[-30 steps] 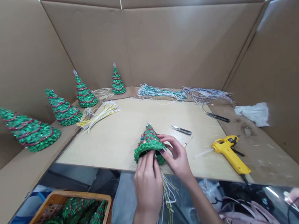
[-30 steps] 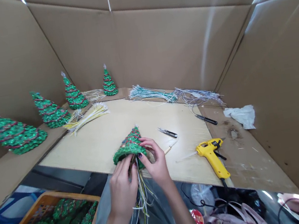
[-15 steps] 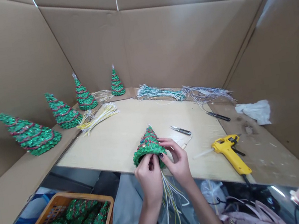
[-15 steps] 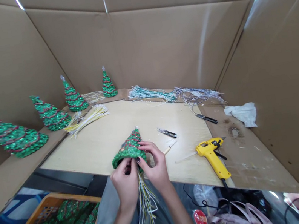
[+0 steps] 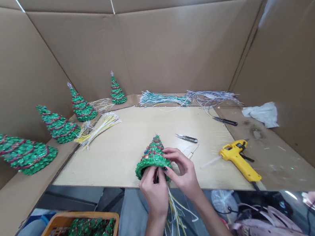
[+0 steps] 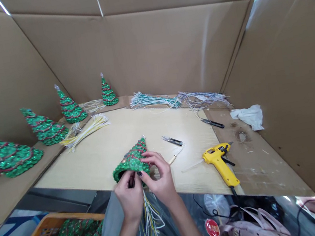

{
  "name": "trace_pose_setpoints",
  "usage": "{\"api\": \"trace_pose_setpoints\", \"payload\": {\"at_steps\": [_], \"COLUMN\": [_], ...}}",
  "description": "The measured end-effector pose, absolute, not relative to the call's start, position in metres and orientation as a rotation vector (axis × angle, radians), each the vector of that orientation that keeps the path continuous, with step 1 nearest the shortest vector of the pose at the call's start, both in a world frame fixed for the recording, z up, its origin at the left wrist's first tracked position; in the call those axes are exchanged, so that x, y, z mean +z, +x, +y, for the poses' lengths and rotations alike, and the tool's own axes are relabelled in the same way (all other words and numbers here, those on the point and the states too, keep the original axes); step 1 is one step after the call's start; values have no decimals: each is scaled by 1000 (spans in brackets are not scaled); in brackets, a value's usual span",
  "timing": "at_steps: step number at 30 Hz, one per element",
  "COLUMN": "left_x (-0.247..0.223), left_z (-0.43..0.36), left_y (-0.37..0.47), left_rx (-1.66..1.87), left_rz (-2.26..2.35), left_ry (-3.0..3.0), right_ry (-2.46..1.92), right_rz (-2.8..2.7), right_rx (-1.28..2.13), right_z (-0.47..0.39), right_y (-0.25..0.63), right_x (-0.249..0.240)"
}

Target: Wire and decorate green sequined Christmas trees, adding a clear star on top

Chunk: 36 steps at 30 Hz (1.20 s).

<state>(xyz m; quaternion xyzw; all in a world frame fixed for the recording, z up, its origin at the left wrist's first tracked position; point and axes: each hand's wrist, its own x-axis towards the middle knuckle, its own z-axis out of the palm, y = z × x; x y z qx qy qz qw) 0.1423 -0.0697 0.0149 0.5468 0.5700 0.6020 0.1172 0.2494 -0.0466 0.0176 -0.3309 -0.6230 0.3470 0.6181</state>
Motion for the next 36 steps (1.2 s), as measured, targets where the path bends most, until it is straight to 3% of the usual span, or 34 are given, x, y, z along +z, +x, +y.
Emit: {"api": "trace_pose_setpoints", "payload": {"at_steps": [23, 36], "left_x": [21, 45], "left_z": [-68, -100], "left_y": [151, 108], "left_rx": [1703, 1662], "left_rz": [1579, 1612], "left_ry": [1494, 1991], "right_ry": [-782, -782], "right_rz": [-1341, -1279], "right_rx": [717, 762], "right_z": [-52, -51], "right_y": [247, 242], "right_x": [17, 15]}}
